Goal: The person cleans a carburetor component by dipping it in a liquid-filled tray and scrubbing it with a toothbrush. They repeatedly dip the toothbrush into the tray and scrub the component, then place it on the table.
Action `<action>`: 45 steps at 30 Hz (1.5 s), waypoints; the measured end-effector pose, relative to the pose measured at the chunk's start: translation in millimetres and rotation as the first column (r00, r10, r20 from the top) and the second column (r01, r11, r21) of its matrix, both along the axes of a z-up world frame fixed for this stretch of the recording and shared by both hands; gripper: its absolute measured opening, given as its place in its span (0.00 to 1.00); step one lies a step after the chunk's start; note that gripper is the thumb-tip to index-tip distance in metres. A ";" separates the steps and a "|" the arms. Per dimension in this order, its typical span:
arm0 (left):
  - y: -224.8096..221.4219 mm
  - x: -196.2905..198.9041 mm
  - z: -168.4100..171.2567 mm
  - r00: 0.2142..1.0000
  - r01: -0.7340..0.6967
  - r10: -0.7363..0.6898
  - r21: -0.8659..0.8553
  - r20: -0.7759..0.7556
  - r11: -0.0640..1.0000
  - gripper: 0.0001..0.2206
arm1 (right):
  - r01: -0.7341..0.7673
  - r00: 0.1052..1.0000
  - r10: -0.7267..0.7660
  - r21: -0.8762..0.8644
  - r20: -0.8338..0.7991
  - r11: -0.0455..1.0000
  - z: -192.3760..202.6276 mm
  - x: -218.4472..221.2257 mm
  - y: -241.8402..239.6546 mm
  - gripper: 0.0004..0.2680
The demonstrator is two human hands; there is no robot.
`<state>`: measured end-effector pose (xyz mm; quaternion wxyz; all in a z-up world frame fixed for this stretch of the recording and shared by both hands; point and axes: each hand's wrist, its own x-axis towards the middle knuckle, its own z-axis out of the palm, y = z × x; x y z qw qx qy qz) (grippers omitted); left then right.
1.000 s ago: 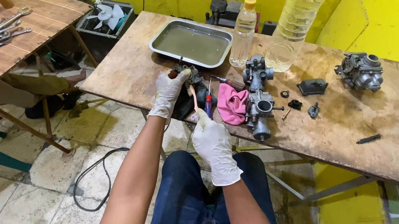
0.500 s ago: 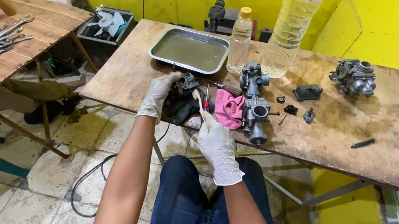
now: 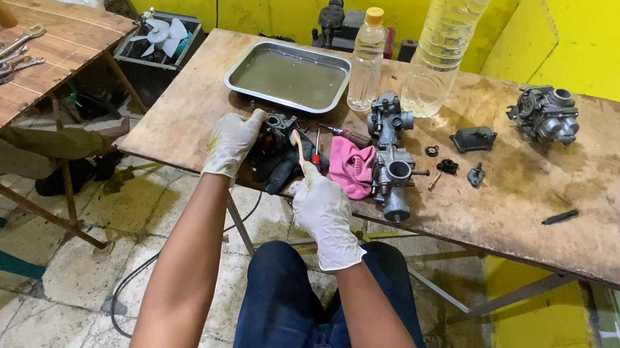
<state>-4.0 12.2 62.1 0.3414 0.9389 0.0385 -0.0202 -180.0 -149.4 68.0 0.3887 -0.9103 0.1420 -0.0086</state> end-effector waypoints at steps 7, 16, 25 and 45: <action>8.6 24.0 -31.9 0.998 -0.037 0.034 0.048 0.054 0.998 0.33 | -0.044 0.999 0.042 -0.099 -0.022 0.994 -11.7 2.8 31.8 0.16; 16.4 25.1 -47.2 0.996 -0.058 0.059 -0.028 0.072 0.998 0.32 | -0.039 0.998 0.038 -0.024 -0.048 0.999 -5.5 12.9 38.1 0.20; 16.0 19.9 -50.2 0.993 -0.052 0.059 -0.073 0.101 0.996 0.32 | -0.048 0.996 0.051 -0.042 0.074 0.998 -25.4 40.5 28.0 0.18; 17.5 25.4 -63.6 0.991 -0.076 0.088 -0.116 0.102 0.990 0.37 | -0.025 0.999 0.031 -0.292 0.018 0.956 32.7 140.8 -24.0 0.15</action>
